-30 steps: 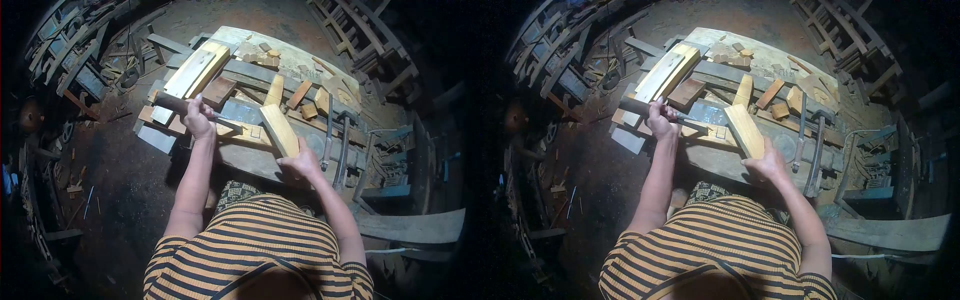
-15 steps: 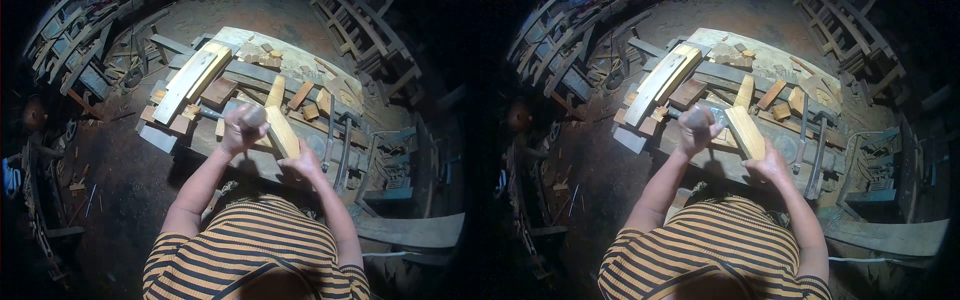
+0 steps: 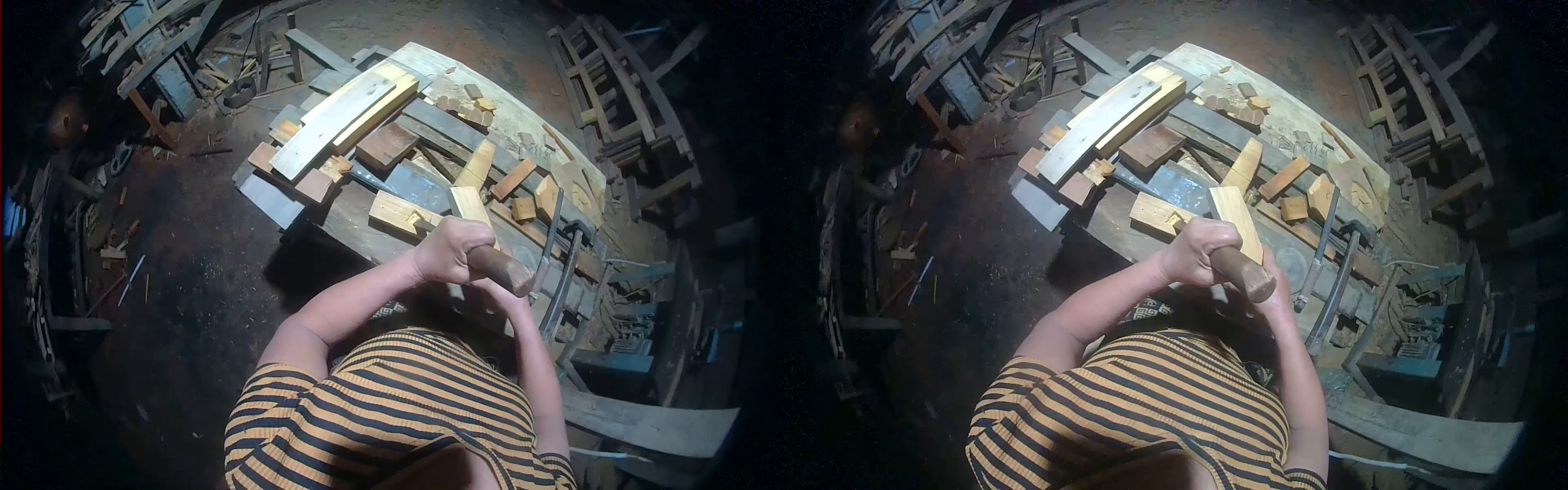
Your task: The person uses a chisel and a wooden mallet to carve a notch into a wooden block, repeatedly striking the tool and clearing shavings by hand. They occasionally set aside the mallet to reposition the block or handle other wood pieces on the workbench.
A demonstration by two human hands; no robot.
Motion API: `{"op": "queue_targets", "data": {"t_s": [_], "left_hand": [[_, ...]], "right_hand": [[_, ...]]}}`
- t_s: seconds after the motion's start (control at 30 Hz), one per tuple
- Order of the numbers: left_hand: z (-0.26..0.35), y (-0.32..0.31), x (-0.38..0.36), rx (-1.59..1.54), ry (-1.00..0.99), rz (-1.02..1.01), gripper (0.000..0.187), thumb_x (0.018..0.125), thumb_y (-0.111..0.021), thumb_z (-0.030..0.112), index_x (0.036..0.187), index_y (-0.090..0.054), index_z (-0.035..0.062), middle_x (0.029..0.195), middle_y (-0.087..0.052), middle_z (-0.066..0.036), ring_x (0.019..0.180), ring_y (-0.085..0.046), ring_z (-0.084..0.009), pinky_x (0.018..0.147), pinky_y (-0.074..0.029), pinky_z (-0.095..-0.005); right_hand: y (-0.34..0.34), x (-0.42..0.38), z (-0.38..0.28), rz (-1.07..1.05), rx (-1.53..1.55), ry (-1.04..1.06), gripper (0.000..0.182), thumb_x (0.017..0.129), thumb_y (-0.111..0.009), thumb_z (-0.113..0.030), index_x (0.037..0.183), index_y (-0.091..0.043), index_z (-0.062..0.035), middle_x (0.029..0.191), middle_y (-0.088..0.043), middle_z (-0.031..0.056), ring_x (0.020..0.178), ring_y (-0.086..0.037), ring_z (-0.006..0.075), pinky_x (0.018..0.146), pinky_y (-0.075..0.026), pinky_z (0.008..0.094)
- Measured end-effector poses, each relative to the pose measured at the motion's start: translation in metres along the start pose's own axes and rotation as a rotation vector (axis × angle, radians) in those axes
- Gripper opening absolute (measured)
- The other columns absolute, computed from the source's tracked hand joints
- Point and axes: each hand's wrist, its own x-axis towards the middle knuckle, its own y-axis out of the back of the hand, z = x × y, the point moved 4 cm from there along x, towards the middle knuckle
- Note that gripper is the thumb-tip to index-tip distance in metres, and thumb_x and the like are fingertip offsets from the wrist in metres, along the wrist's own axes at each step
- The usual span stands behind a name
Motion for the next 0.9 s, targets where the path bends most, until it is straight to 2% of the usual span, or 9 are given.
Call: {"op": "queue_targets", "data": {"t_s": [0.1, 0.2, 0.27, 0.43, 0.47, 0.5, 0.63, 0.83, 0.9], "left_hand": [[-0.006, -0.003, 0.002, 0.002, -0.006, 0.015, 0.036, 0.062, -0.079, 0.025, 0.076, -0.053, 0.0046, 0.067, -0.051, -0.011, 0.06, -0.055, -0.0304, 0.053, -0.043, -0.0352], [-0.003, 0.0, 0.009, 0.003, -0.016, 0.034, 0.039, 0.06, -0.08, 0.025, 0.079, -0.053, 0.0054, 0.071, -0.053, -0.011, 0.065, -0.056, -0.033, 0.056, -0.044, -0.036], [-0.006, -0.001, 0.007, 0.013, 0.0, 0.027, 0.039, 0.059, -0.08, 0.025, 0.079, -0.053, 0.0056, 0.071, -0.054, -0.011, 0.066, -0.057, -0.033, 0.056, -0.044, -0.0363], [-0.009, -0.012, 0.008, 0.015, 0.066, -0.034, 0.038, 0.057, -0.08, 0.021, 0.079, -0.053, 0.0056, 0.071, -0.055, -0.011, 0.067, -0.057, -0.0329, 0.057, -0.045, -0.0372], [-0.01, -0.013, 0.008, 0.01, 0.061, -0.03, 0.038, 0.057, -0.08, 0.021, 0.079, -0.053, 0.0056, 0.071, -0.055, -0.011, 0.067, -0.057, -0.0329, 0.057, -0.045, -0.0372], [-0.012, -0.012, 0.006, 0.027, 0.053, -0.026, 0.037, 0.056, -0.08, 0.019, 0.078, -0.053, 0.0056, 0.071, -0.055, -0.011, 0.067, -0.057, -0.0329, 0.057, -0.045, -0.0372], [-0.013, -0.012, 0.004, -0.01, 0.089, -0.033, 0.035, 0.055, -0.078, 0.014, 0.079, -0.054, 0.0052, 0.072, -0.055, -0.011, 0.067, -0.057, -0.0329, 0.057, -0.045, -0.0364], [-0.01, -0.002, 0.012, -0.027, 0.077, 0.027, 0.032, 0.056, -0.074, 0.009, 0.081, -0.055, 0.0037, 0.074, -0.056, -0.012, 0.069, -0.059, -0.0315, 0.06, -0.046, -0.0343], [-0.012, -0.002, 0.011, 0.001, 0.073, 0.034, 0.031, 0.057, -0.074, 0.008, 0.082, -0.055, 0.0037, 0.074, -0.056, -0.012, 0.069, -0.059, -0.0304, 0.061, -0.046, -0.0341]], "right_hand": [[-0.012, 0.004, 0.046, -0.07, 0.19, -0.098, 0.084, 0.058, -0.086, -0.032, 0.126, -0.043, -0.0084, 0.098, -0.065, 0.0178, 0.094, -0.064, 0.0307, 0.08, -0.05, 0.0382], [0.038, -0.014, -0.024, 0.116, 0.452, 0.017, 0.075, 0.061, -0.085, -0.027, 0.121, -0.049, 0.0002, 0.106, -0.06, 0.0069, 0.096, -0.057, 0.0148, 0.084, -0.047, 0.031], [0.08, -0.045, -0.072, 0.43, 0.584, 0.111, 0.076, 0.061, -0.077, -0.023, 0.125, -0.045, 0.0015, 0.109, -0.056, 0.008, 0.095, -0.057, 0.0196, 0.086, -0.045, 0.0301], [0.104, -0.099, -0.106, 0.579, 0.783, 0.529, 0.081, 0.059, -0.073, -0.023, 0.128, -0.036, -0.0016, 0.1, -0.048, 0.01, 0.086, -0.052, 0.0145, 0.074, -0.047, 0.0269], [0.091, -0.105, -0.078, 0.573, 0.849, 0.225, 0.087, 0.055, -0.077, -0.028, 0.129, -0.036, -0.0035, 0.1, -0.047, 0.0084, 0.086, -0.051, 0.0151, 0.076, -0.046, 0.0285], [0.091, -0.106, -0.079, 0.461, 0.159, 0.314, 0.094, 0.05, -0.079, -0.03, 0.129, -0.037, -0.0039, 0.1, -0.047, 0.0069, 0.087, -0.051, 0.0161, 0.078, -0.044, 0.0289], [0.112, -0.119, -0.107, 0.477, 0.142, 0.184, 0.091, 0.048, -0.08, -0.03, 0.126, -0.041, -0.0027, 0.1, -0.048, 0.0057, 0.086, -0.05, 0.015, 0.075, -0.044, 0.0278], [0.11, -0.132, -0.115, 0.59, 0.82, 0.595, 0.087, 0.06, -0.073, -0.028, 0.134, -0.035, -0.0032, 0.104, -0.046, 0.0103, 0.091, -0.046, 0.0165, 0.079, -0.041, 0.0303], [0.089, -0.117, -0.109, 0.335, -0.097, 0.228, 0.09, 0.05, -0.079, -0.031, 0.127, -0.04, -0.005, 0.109, -0.046, 0.0084, 0.094, -0.045, 0.0159, 0.08, -0.04, 0.0347]]}}
